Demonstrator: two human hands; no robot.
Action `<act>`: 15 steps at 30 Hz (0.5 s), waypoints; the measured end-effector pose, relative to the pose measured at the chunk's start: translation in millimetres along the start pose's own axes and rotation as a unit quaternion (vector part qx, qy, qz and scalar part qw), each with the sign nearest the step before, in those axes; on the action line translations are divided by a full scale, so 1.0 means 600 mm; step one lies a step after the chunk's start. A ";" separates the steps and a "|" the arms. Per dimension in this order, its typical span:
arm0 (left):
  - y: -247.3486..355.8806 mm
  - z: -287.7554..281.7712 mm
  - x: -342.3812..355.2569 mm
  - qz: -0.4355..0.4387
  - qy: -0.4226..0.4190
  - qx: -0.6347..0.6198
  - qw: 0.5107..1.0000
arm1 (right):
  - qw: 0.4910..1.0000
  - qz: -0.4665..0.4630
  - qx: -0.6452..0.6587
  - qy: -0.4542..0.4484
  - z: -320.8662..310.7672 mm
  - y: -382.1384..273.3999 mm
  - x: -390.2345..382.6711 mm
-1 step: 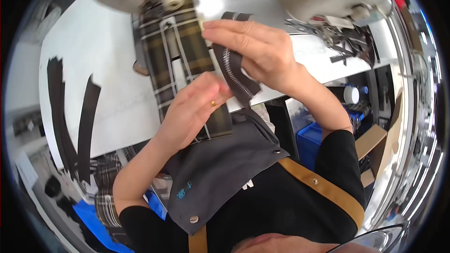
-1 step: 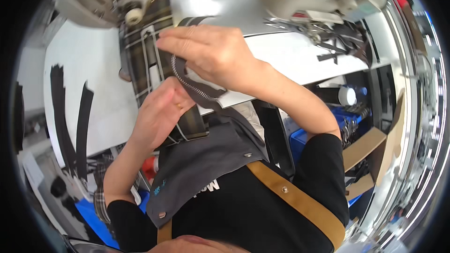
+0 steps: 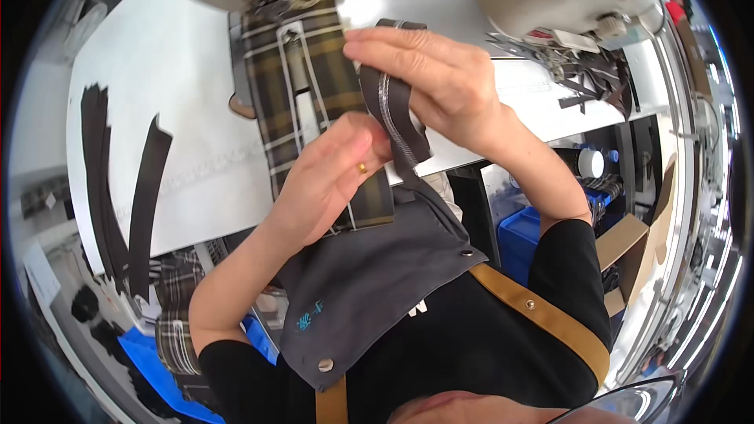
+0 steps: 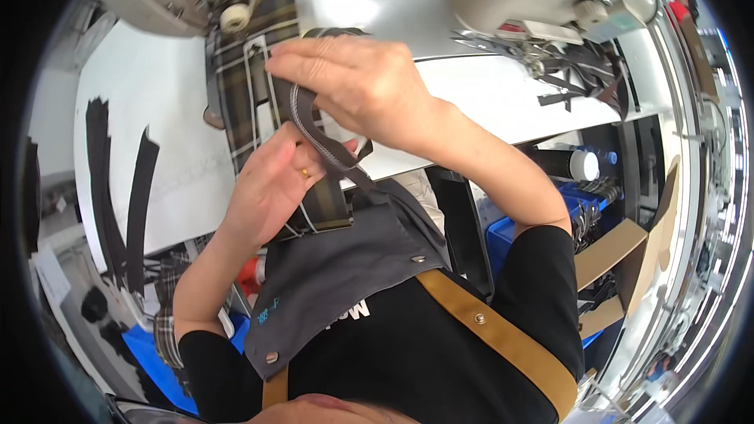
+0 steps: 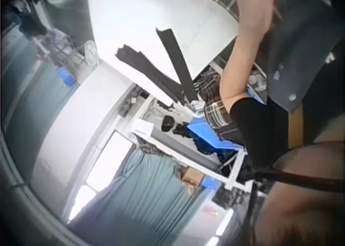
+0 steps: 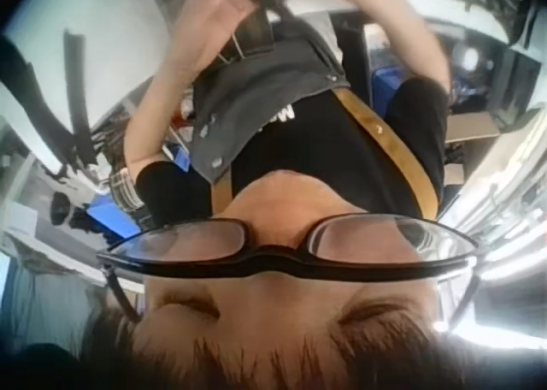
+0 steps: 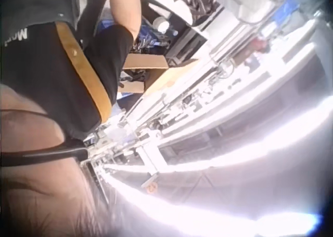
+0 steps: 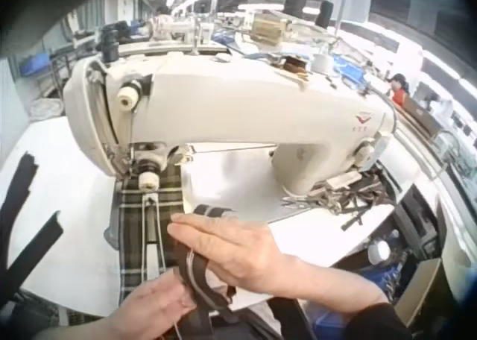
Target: The person sews zippers onto plaid fabric pieces using a sewing machine. They align the zipper with the fabric edge, guide it under the needle, and stitch along the zipper teeth. After completing each piece, they remove it and place it aside before starting the next one.
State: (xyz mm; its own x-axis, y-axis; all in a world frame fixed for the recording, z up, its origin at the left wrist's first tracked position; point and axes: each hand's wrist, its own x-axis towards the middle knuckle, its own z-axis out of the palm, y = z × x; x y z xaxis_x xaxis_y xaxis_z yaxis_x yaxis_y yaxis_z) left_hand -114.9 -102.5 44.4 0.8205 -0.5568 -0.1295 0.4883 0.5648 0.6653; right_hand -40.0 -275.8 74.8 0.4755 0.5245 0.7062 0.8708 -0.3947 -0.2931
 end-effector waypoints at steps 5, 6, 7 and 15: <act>0.011 -0.005 -0.022 -0.025 -0.015 0.094 0.995 | 1.000 0.013 0.005 -0.015 0.040 0.016 0.017; 0.010 -0.006 -0.026 -0.037 -0.006 0.077 0.996 | 1.000 0.008 0.004 -0.014 0.045 0.022 0.019; 0.009 -0.007 -0.030 -0.049 0.002 0.060 0.997 | 1.000 0.003 0.002 -0.012 0.049 0.027 0.021; -0.006 0.000 -0.085 -0.164 0.011 0.067 0.984 | 0.988 -0.058 -0.128 -0.062 0.008 0.095 0.024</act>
State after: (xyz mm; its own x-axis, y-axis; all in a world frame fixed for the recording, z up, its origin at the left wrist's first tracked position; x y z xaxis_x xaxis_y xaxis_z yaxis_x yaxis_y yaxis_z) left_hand -158.5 -76.3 48.5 0.6318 -0.6821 -0.3681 0.6859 0.2708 0.6754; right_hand 16.9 -287.2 65.1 0.3992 0.6595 0.6369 0.8680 -0.4955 -0.0309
